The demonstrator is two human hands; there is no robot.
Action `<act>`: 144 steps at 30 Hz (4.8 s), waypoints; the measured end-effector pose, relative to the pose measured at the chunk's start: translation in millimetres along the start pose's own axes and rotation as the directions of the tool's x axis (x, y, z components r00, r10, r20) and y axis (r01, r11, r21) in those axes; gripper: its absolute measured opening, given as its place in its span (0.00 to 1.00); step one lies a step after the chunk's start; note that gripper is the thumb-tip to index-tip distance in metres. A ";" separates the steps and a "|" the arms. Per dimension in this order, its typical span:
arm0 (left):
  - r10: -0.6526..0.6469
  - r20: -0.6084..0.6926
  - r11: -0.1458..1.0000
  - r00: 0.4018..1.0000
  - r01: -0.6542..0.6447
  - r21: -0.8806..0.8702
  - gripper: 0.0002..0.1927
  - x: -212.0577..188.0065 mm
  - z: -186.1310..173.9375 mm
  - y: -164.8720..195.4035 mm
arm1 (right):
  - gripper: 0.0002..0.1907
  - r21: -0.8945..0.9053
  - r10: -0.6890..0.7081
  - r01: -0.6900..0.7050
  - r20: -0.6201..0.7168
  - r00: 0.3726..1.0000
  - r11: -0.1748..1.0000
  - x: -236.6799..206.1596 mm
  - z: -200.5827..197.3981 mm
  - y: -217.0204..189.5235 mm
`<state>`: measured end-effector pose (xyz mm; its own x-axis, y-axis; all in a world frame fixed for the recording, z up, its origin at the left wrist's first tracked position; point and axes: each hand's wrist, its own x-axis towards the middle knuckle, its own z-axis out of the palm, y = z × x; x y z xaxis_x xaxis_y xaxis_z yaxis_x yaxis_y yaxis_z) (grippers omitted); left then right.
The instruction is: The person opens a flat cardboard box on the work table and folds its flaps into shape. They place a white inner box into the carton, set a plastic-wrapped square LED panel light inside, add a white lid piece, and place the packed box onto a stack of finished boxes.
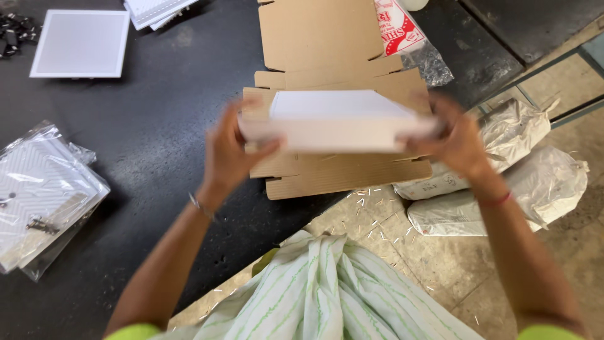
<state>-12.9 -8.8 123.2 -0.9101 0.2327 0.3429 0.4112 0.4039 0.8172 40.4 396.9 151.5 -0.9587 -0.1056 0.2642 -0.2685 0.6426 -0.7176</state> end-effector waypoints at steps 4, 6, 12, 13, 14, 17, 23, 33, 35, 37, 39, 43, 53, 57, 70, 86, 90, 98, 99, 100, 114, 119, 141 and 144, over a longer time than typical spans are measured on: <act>-0.052 -0.045 0.996 0.998 0.055 0.064 0.38 80.4 -13.1 16.6 | 0.37 0.005 0.052 -0.052 -0.062 0.997 0.999 75.8 -24.3 -11.0; 0.366 -0.207 0.871 0.907 -0.256 0.418 0.29 103.5 -13.2 18.2 | 0.35 -0.166 -0.112 0.085 -0.156 0.981 0.982 99.2 -27.6 -15.8; 0.473 -0.028 0.803 0.880 -0.418 0.425 0.10 136.0 -24.7 4.2 | 0.20 -0.274 -0.581 0.541 -0.088 0.809 0.795 110.3 -46.4 -24.3; 0.469 0.024 0.807 0.883 -0.440 0.394 0.10 140.2 -28.2 1.2 | 0.17 -0.341 -0.595 0.541 -0.070 0.801 0.769 110.7 -48.9 -25.4; 0.475 0.024 0.801 0.880 -0.443 0.403 0.08 144.3 -30.1 -1.6 | 0.14 -0.405 -0.605 0.538 -0.050 0.795 0.740 111.4 -51.2 -26.6; 0.473 -0.025 0.787 0.881 -0.410 0.460 0.06 163.0 -28.9 -3.0 | 0.09 -0.449 -0.400 0.324 -0.084 0.913 0.833 121.7 -56.5 -31.7; 0.262 -0.146 0.949 0.954 -0.227 0.218 0.13 183.8 -16.6 10.1 | 0.09 0.016 -0.144 0.146 -0.076 0.987 0.989 140.7 -50.5 -37.1; 0.218 -0.221 0.970 0.951 -0.185 0.160 0.12 177.8 -5.3 8.6 | 0.13 0.022 -0.173 0.176 -0.095 0.980 0.984 132.7 -44.9 -33.9; 0.210 -0.225 0.973 0.951 -0.181 0.142 0.13 176.1 -5.3 10.9 | 0.11 0.031 -0.193 0.195 -0.075 0.978 0.980 134.9 -46.8 -36.1; 0.192 -0.210 0.979 0.959 -0.172 0.107 0.14 173.5 -6.5 14.3 | 0.11 0.046 -0.196 0.199 -0.070 0.978 0.979 136.3 -46.0 -37.9; 0.203 -0.232 0.976 0.951 -0.180 0.120 0.13 170.6 -7.1 17.7 | 0.13 0.063 -0.179 0.184 -0.080 0.981 0.981 135.5 -44.0 -38.5; 0.233 -0.251 0.968 0.939 -0.198 0.157 0.12 165.2 -5.6 20.4 | 0.11 -0.023 -0.214 0.212 -0.109 0.971 0.977 128.5 -39.7 -36.9; 0.305 -0.316 0.951 0.898 -0.271 0.147 0.05 143.6 3.5 27.8 | 0.14 -0.080 -0.248 0.239 -0.120 0.961 0.968 127.1 -41.1 -42.6; 0.393 -0.349 0.919 0.851 -0.344 0.194 0.03 134.8 10.2 20.7 | 0.13 -0.182 -0.306 0.274 -0.186 0.934 0.945 116.0 -30.4 -43.3; 0.384 -0.280 0.920 0.880 -0.342 0.190 0.18 111.0 25.3 -32.1 | 0.09 -0.466 -0.487 0.334 -0.258 0.834 0.820 78.0 -1.9 2.0; 0.068 -0.614 0.961 0.787 -0.216 -0.171 0.04 40.0 119.5 -28.0 | 0.10 -0.331 -0.482 0.399 -0.222 0.848 0.855 90.8 -13.2 12.1; 0.373 0.158 0.744 0.914 -0.193 -0.640 0.07 -49.1 193.6 38.7 | 0.08 -0.282 -0.529 0.464 -0.229 0.817 0.840 92.1 -13.2 16.9; -0.168 0.133 0.215 0.977 0.168 -0.962 0.55 -94.4 201.5 77.8 | 0.24 0.521 -0.221 0.298 -0.206 0.953 0.800 59.1 -30.7 71.2; -0.279 0.117 0.078 0.953 0.144 -0.987 0.53 -100.0 196.8 78.7 | 0.25 0.585 -0.163 0.261 -0.216 0.963 0.768 52.0 -23.5 83.4; -0.385 0.115 -0.059 0.916 0.100 -0.993 0.51 -108.0 194.7 79.4 | 0.26 0.556 -0.044 0.121 -0.150 0.988 0.822 44.6 -12.6 95.9; -0.854 0.016 0.055 0.520 0.122 -0.991 0.42 -163.2 166.0 22.9 | 0.18 0.068 -0.073 0.074 -0.016 0.997 0.995 6.8 81.6 136.8; -0.857 -0.248 0.239 0.452 -0.078 -0.968 0.42 -226.1 67.3 -0.7 | 0.27 -0.272 -0.502 0.555 0.243 0.830 0.786 23.3 162.2 149.0; -0.328 -0.945 0.888 -0.006 -0.343 -0.306 0.17 -471.2 -318.8 31.5 | 0.15 0.285 -0.139 -0.024 0.538 0.831 0.958 -89.2 426.4 -126.3; -0.510 -0.852 0.851 -0.114 -0.207 -0.482 0.20 -477.7 -306.6 -3.2 | 0.14 0.132 -0.055 -0.031 0.604 0.795 0.991 -99.0 424.3 -147.9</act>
<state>404.7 -392.5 98.8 -0.1503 -0.9867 -0.0613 0.5136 -0.1309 0.8480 135.1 -9.7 -41.9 -0.8041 -0.5778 -0.1398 -0.2482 0.5400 -0.8042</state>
